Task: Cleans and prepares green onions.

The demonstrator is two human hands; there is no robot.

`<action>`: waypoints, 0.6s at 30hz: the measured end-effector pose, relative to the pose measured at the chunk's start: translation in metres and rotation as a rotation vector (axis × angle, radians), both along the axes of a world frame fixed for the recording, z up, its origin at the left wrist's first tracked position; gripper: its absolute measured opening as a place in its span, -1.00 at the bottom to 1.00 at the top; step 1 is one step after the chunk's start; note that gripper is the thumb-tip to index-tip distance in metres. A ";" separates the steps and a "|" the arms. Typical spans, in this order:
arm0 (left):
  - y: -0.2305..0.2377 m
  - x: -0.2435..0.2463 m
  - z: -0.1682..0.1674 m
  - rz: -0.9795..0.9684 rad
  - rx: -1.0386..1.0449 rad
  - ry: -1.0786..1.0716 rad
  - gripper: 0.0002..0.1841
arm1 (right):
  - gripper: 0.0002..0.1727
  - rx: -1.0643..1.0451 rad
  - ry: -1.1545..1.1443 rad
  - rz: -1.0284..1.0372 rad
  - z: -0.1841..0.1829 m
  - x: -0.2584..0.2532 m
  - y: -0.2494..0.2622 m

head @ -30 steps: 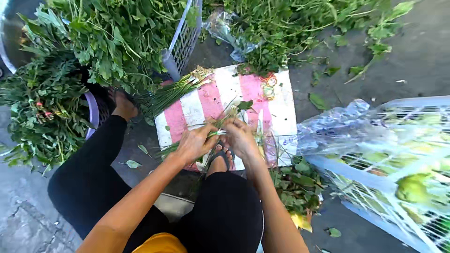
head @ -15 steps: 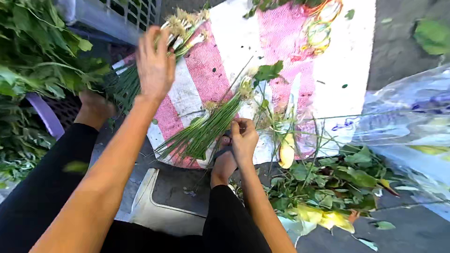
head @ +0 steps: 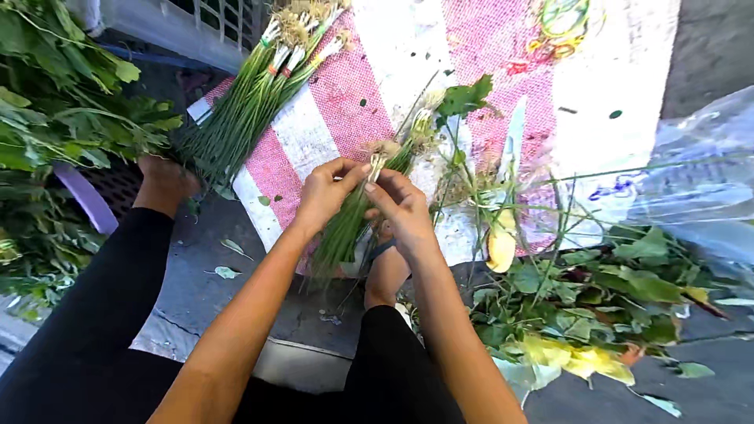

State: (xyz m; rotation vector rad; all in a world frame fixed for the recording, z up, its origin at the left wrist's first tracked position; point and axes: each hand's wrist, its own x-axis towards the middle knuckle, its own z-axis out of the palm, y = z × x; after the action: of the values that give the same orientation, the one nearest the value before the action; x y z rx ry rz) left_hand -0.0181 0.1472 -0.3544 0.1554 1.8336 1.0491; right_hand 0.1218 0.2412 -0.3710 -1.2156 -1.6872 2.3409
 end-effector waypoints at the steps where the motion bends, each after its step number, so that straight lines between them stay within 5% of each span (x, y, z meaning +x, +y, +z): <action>1: 0.005 -0.005 0.004 -0.004 -0.002 -0.064 -0.73 | -0.64 0.007 0.013 -0.033 0.003 -0.004 -0.002; 8: 0.012 -0.011 0.006 -0.015 0.018 -0.113 -0.77 | -0.58 0.023 -0.024 -0.035 0.010 -0.005 0.007; 18: 0.010 -0.011 0.012 -0.088 -0.040 -0.140 -0.82 | -0.79 0.119 -0.062 -0.059 0.000 0.004 0.005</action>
State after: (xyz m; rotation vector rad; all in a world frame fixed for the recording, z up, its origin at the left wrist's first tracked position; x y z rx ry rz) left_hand -0.0292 0.1570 -0.3422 0.1345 1.7046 0.9379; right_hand 0.1256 0.2463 -0.3710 -1.3099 -1.7546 2.1574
